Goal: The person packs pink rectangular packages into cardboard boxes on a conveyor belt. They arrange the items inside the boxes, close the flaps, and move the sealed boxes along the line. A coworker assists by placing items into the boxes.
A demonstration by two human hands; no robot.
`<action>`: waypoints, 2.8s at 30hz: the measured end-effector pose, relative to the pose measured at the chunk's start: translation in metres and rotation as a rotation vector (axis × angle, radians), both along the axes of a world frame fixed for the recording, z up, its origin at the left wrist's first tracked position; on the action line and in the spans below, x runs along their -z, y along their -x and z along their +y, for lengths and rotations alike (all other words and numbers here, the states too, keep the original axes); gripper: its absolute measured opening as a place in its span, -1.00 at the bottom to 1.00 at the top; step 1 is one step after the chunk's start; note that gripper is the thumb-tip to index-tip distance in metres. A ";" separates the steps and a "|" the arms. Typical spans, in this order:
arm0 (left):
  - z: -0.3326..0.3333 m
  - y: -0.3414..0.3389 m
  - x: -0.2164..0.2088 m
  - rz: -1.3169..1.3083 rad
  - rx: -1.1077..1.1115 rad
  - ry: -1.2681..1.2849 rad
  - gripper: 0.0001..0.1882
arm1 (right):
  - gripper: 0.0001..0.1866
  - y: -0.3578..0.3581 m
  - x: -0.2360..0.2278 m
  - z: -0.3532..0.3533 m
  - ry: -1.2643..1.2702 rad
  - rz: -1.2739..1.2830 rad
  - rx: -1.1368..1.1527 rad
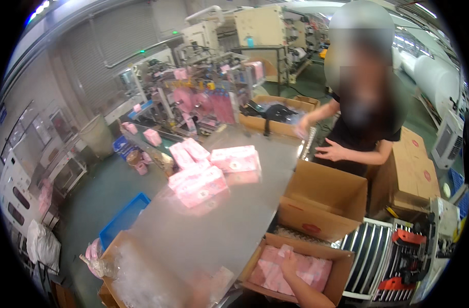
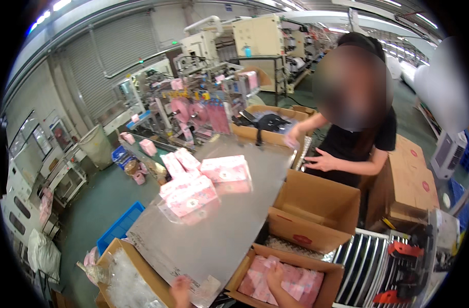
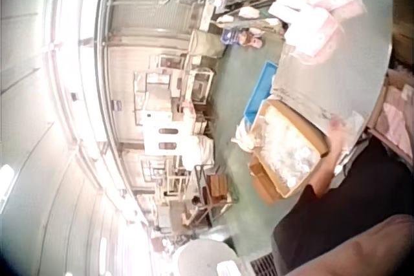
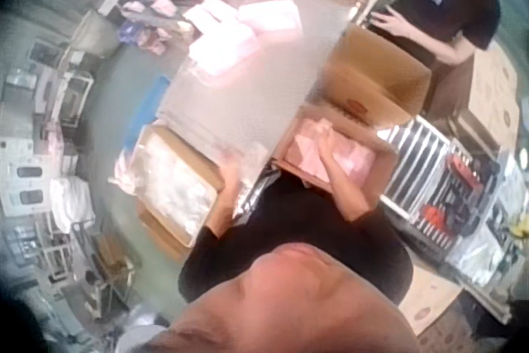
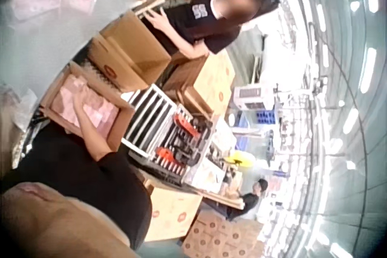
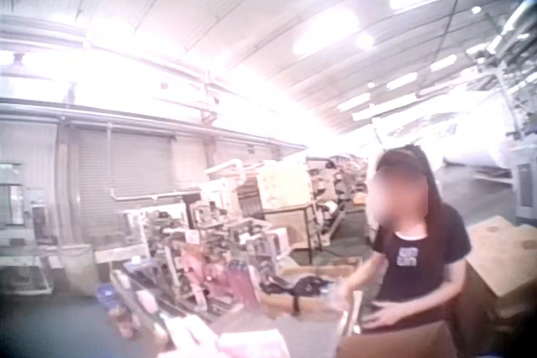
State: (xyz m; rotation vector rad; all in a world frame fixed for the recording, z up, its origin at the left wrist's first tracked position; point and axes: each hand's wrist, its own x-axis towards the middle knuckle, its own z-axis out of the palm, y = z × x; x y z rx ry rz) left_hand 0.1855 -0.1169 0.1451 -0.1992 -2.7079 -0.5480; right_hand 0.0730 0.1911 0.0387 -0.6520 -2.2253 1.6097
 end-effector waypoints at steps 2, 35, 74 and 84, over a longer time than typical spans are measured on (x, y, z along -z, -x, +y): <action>-0.064 -0.039 -0.001 -0.150 -0.486 -0.050 -0.73 | -0.66 0.003 0.028 0.011 -0.100 -0.125 -0.098; 0.085 0.082 -0.044 -0.318 0.011 -0.644 -0.61 | -0.60 -0.054 -0.105 0.011 -0.200 0.229 -0.606; -0.291 0.255 -0.021 -0.219 -0.166 0.077 -0.40 | -0.23 0.244 -0.112 -0.337 0.036 -0.573 -1.445; -0.236 0.199 -0.044 -0.356 -0.502 0.190 -0.37 | -0.34 0.262 -0.123 -0.361 -0.074 -0.239 -1.399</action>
